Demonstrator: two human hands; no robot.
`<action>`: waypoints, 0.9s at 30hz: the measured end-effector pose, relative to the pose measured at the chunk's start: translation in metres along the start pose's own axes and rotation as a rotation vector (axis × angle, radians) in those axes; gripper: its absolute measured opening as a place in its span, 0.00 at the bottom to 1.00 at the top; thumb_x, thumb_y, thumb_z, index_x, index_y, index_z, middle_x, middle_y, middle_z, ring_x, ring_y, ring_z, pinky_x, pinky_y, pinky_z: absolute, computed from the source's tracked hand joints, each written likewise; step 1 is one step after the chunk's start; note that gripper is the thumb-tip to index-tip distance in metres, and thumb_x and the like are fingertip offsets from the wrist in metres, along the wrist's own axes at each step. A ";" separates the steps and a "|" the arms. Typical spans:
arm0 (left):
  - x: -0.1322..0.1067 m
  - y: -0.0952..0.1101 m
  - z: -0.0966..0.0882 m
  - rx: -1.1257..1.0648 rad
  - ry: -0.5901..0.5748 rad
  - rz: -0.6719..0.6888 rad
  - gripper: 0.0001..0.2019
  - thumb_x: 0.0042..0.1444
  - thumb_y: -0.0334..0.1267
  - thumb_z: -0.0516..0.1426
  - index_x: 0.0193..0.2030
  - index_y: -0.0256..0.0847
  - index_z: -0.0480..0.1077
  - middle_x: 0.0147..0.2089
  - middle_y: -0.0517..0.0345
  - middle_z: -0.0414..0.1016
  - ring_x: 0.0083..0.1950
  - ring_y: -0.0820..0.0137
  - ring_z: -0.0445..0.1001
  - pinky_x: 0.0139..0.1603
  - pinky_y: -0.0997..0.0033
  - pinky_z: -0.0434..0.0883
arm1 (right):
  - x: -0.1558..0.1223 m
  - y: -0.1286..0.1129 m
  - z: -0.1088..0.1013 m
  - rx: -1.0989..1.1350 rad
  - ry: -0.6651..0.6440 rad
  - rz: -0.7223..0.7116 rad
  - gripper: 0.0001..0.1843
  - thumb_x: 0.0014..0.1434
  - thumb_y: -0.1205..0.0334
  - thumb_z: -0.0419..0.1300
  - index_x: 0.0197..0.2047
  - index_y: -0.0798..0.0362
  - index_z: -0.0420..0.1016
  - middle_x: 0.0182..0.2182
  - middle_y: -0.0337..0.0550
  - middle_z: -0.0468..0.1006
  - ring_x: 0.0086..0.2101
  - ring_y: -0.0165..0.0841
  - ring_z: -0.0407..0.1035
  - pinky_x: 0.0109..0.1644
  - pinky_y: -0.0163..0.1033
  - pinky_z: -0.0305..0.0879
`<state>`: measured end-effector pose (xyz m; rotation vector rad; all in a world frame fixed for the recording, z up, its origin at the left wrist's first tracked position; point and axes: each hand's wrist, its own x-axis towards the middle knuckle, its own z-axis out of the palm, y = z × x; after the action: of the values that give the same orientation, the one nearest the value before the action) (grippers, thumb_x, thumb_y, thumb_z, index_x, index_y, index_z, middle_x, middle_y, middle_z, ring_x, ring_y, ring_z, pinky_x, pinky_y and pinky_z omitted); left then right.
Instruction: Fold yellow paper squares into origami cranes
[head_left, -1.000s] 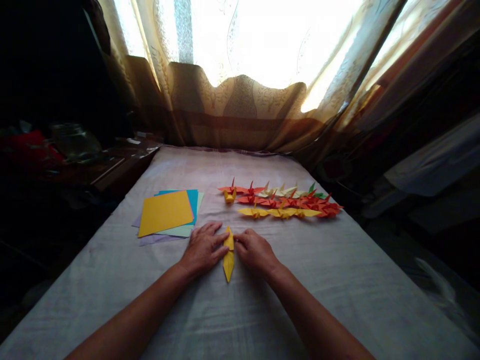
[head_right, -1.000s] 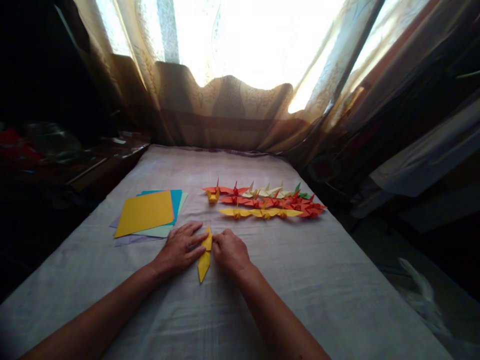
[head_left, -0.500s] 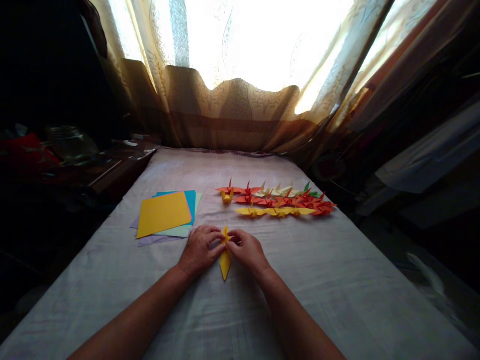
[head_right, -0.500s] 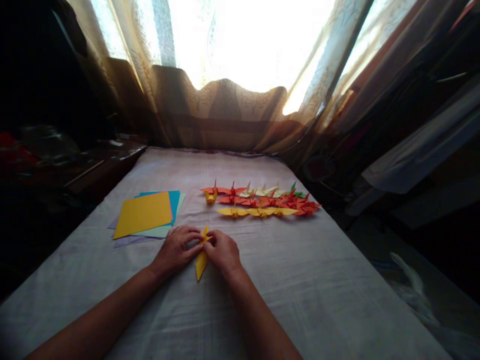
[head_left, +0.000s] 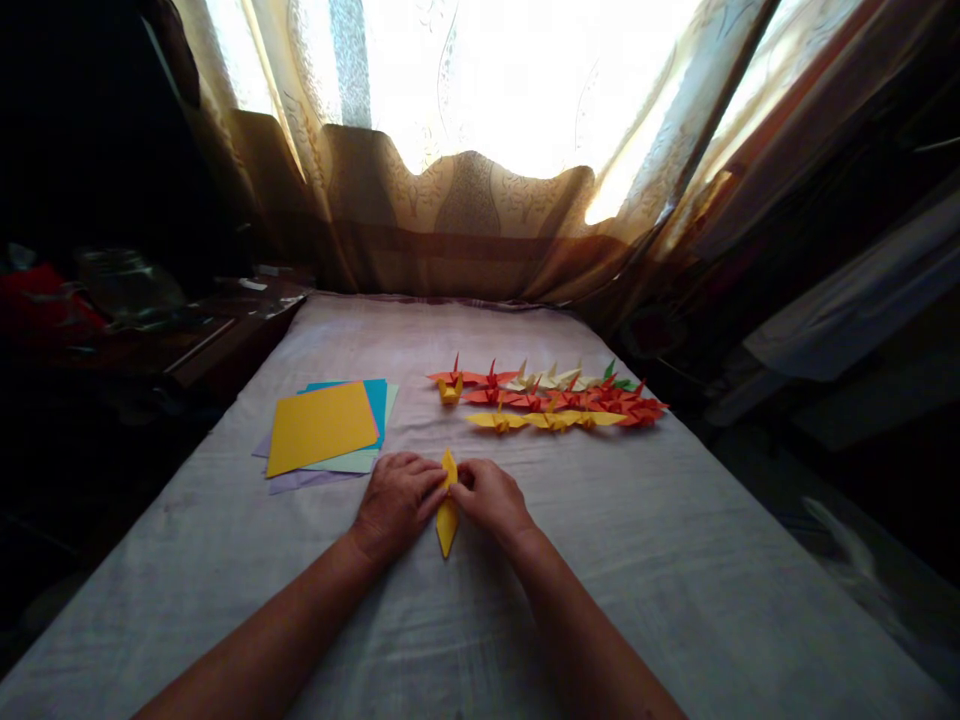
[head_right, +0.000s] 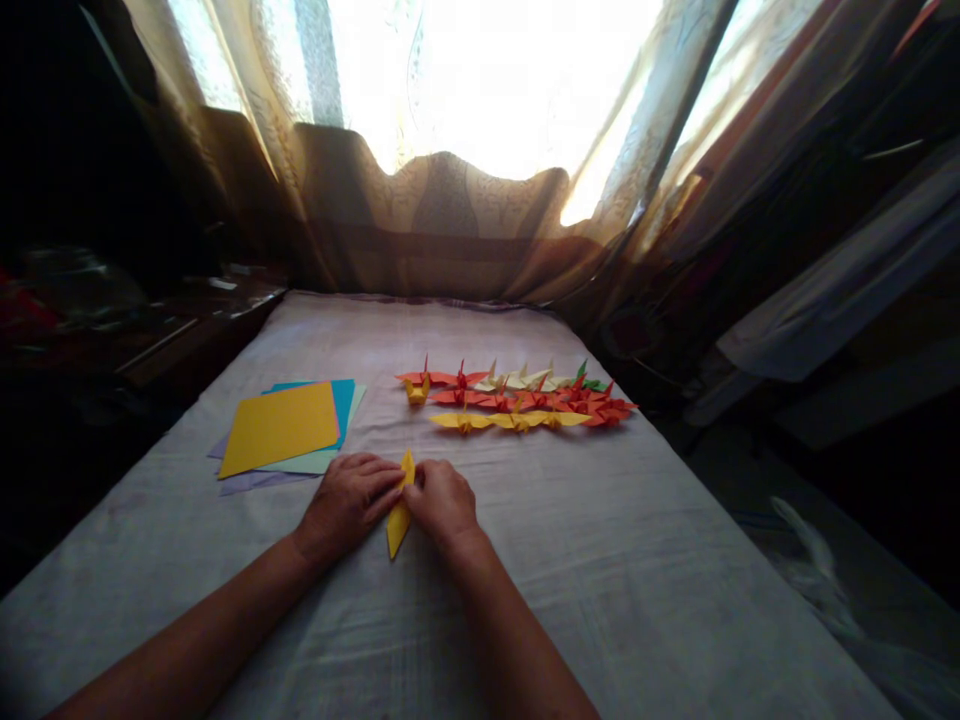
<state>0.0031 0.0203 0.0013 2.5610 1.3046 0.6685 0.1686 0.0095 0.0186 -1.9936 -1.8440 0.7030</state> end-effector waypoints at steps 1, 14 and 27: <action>0.000 0.000 0.000 0.004 -0.002 0.002 0.09 0.61 0.39 0.58 0.46 0.46 0.79 0.48 0.54 0.82 0.50 0.58 0.74 0.53 0.54 0.64 | 0.003 0.000 0.000 0.029 -0.019 0.009 0.06 0.55 0.62 0.61 0.34 0.50 0.80 0.33 0.41 0.80 0.34 0.32 0.71 0.35 0.33 0.59; -0.002 -0.003 0.005 -0.004 0.015 0.012 0.12 0.62 0.40 0.58 0.51 0.47 0.76 0.49 0.54 0.81 0.51 0.59 0.74 0.54 0.55 0.64 | 0.014 0.008 0.009 0.262 -0.033 0.013 0.11 0.50 0.67 0.60 0.38 0.51 0.79 0.34 0.39 0.83 0.36 0.33 0.75 0.40 0.35 0.67; -0.001 0.000 -0.007 -0.508 0.049 -0.245 0.14 0.61 0.46 0.54 0.45 0.43 0.77 0.41 0.54 0.82 0.41 0.63 0.79 0.44 0.65 0.72 | -0.001 0.010 0.017 0.565 0.107 -0.199 0.23 0.52 0.71 0.52 0.51 0.50 0.73 0.42 0.42 0.82 0.44 0.34 0.76 0.48 0.40 0.72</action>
<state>-0.0011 0.0194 0.0070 1.9593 1.2396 0.8814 0.1672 0.0062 -0.0002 -1.4370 -1.5323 0.9124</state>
